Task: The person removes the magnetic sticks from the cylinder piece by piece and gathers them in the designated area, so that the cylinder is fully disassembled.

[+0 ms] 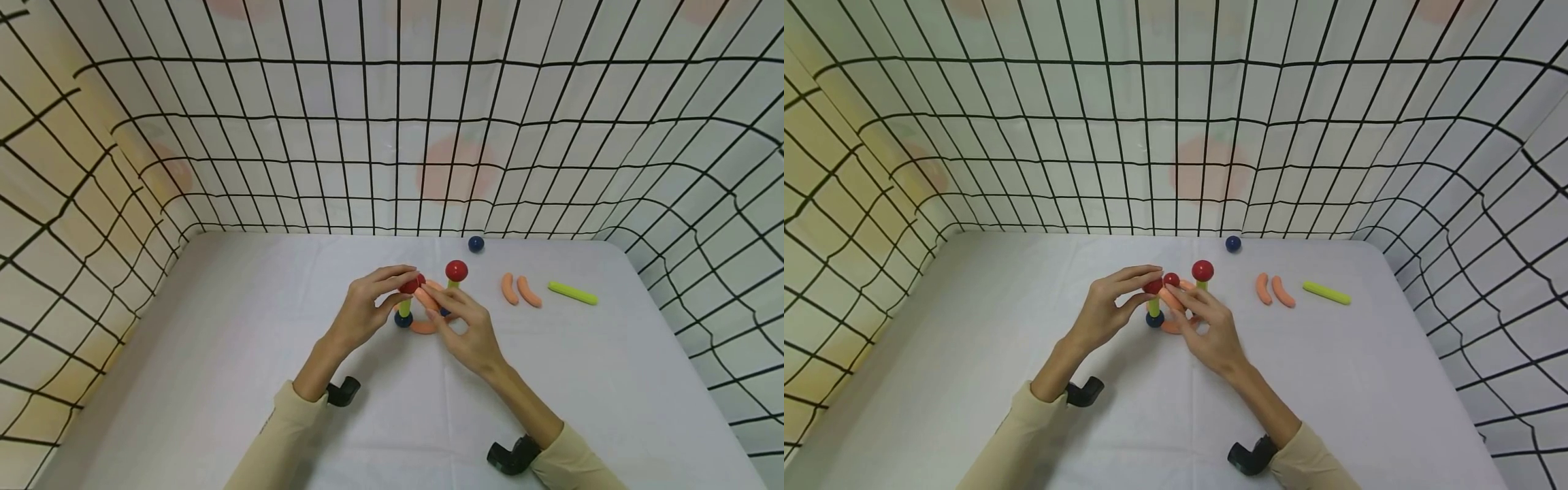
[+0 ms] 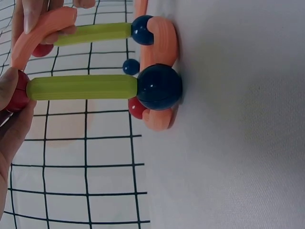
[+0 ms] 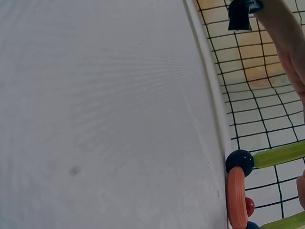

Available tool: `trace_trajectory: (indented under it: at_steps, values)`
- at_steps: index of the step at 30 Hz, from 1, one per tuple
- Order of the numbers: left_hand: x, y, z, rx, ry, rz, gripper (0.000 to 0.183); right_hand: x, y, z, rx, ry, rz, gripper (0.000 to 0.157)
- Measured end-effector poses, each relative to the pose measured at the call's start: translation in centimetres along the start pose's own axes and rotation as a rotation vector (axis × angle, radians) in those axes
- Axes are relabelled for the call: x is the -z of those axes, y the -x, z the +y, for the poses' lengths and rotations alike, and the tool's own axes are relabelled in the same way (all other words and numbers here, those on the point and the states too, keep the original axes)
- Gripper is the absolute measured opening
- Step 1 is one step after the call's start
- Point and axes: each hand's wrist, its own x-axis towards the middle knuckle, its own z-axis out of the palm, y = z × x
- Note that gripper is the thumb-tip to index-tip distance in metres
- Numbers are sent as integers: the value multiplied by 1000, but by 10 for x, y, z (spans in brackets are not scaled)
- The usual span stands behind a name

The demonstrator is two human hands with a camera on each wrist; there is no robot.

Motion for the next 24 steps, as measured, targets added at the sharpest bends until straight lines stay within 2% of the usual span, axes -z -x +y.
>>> trace_trajectory:
  at_steps: [5,9,13,15,21,24]
  values:
    - [1,0,-1,18,-2,6,38,6,-1,3,36,-15,-1,43]
    - [2,0,-1,31,0,1,40,14,-4,3,97,-31,72,45]
    - [2,0,-1,38,-17,-8,40,28,-12,-1,143,-34,211,46]
    - [1,1,-1,46,-17,-11,39,38,-17,-3,136,-14,290,45]
    - [1,1,-2,58,-13,-18,40,67,-27,-1,63,20,547,39]
    - [2,1,-1,57,-12,-19,40,77,-28,9,4,28,623,34]
